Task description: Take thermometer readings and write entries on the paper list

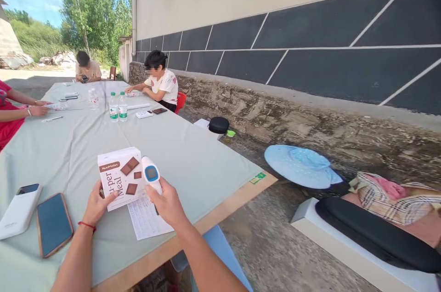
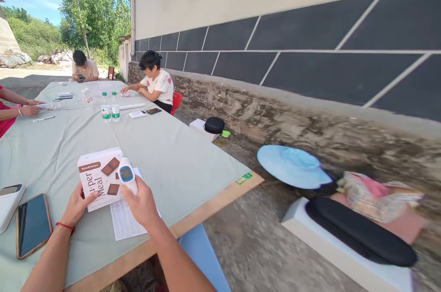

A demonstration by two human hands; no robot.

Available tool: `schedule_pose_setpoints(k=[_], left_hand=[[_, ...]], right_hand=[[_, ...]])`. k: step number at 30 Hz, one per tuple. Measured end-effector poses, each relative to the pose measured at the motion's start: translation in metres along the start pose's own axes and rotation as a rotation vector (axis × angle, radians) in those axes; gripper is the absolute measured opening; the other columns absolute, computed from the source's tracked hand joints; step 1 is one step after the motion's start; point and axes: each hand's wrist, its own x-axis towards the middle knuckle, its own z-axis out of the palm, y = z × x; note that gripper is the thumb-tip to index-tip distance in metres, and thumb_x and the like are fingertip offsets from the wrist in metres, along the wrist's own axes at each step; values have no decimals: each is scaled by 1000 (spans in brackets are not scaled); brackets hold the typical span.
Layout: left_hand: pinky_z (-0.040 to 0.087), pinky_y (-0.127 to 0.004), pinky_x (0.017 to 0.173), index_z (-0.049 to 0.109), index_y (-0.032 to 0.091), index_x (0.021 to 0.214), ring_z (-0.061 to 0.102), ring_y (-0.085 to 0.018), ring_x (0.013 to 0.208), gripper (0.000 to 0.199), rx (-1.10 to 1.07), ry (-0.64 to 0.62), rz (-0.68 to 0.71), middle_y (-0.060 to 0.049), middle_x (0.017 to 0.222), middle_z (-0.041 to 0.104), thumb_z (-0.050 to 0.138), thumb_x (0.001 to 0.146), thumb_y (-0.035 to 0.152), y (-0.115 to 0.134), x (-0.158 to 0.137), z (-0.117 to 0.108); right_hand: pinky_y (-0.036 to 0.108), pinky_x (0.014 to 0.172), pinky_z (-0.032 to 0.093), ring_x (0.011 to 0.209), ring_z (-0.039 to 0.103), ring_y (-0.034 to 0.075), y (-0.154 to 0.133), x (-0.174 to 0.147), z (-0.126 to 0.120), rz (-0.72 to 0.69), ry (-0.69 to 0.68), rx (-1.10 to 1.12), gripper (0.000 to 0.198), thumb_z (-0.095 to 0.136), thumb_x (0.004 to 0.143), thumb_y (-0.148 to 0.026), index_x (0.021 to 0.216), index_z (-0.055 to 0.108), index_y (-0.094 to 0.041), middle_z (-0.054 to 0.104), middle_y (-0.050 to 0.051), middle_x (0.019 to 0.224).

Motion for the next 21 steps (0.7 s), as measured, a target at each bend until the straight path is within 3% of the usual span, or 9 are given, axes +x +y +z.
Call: schedule_pose_setpoints(k=[4,8,14,18,21], left_hand=[[51,-43,80,58,16,109,65,-31,92,66,45,15,7,-11,103,70,75,61,59,1,-2,-1],[52,-40,77,55,17,113,65,-29,91,70,-15,28,24,-11,105,69,77,60,58,4,-4,2],[50,-35,72,48,17,120,61,-22,83,78,22,275,15,-8,101,65,76,60,57,-10,2,-2],[48,-33,67,46,18,124,54,-16,71,79,99,466,4,-6,102,60,76,61,55,-15,4,-8],[49,-34,71,46,19,125,54,-17,75,77,142,490,12,-7,109,57,77,61,50,-17,6,-10]], right_hand=[[29,72,47,83,62,21,27,9,-26,27,77,-143,42,51,83,-42,117,57,-18,69,6,96],[33,81,46,101,62,24,71,26,-62,159,137,-582,49,45,87,-30,133,46,-16,63,13,122],[34,84,41,105,60,26,119,39,-105,235,87,-1053,42,44,91,-24,131,51,-14,65,16,117],[38,85,40,107,56,29,125,35,-107,222,136,-1169,36,50,89,-23,123,59,-16,63,18,117],[38,88,40,111,55,29,117,32,-87,116,134,-1054,29,51,89,-26,114,63,-17,60,17,122]])
